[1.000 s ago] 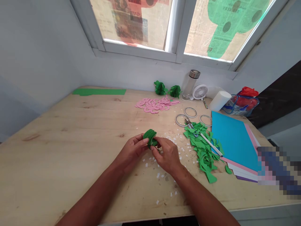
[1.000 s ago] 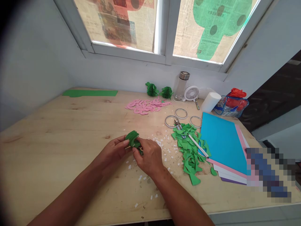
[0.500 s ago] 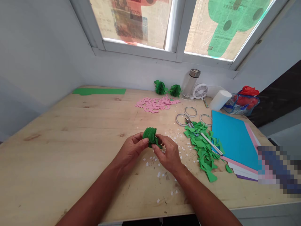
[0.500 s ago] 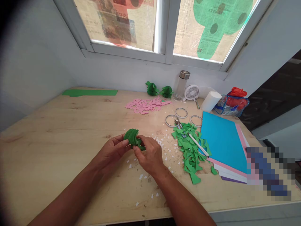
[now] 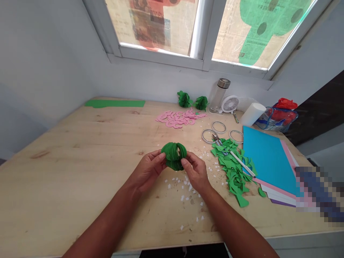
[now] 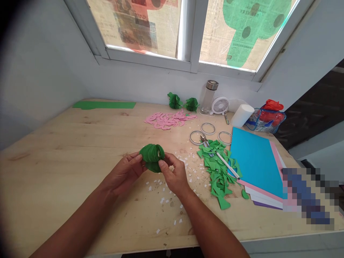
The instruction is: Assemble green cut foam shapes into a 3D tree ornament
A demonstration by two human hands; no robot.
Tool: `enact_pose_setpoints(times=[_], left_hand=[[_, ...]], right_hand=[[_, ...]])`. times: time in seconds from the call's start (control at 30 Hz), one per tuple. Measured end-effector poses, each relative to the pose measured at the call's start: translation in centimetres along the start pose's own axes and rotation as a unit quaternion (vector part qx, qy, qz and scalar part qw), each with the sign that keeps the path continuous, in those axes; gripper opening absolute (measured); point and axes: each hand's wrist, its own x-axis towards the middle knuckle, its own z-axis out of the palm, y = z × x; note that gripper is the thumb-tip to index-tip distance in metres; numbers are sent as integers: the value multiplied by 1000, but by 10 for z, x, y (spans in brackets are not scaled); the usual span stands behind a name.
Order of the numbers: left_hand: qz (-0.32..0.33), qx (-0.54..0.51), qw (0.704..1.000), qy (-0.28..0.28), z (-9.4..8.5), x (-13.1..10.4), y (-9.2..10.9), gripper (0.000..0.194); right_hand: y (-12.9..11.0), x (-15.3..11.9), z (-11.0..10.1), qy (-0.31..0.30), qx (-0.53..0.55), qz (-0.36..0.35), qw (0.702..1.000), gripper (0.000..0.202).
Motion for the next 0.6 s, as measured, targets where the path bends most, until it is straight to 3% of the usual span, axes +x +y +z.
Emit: enact_pose_setpoints(times=[0.23,0.37,0.6], left_hand=[[-4,-21,1000,-2,-2,0,-2,32],[7,-38,999,-37,-1,1,-1,30],[-1,-92,995,-31,-1,-1,5,23]], right_hand=[[-4,2,-2,7,36,11,999,32],[-4,3,-1,4,114,29,993,34],[-3,5,1,-30,308,116,944,28]])
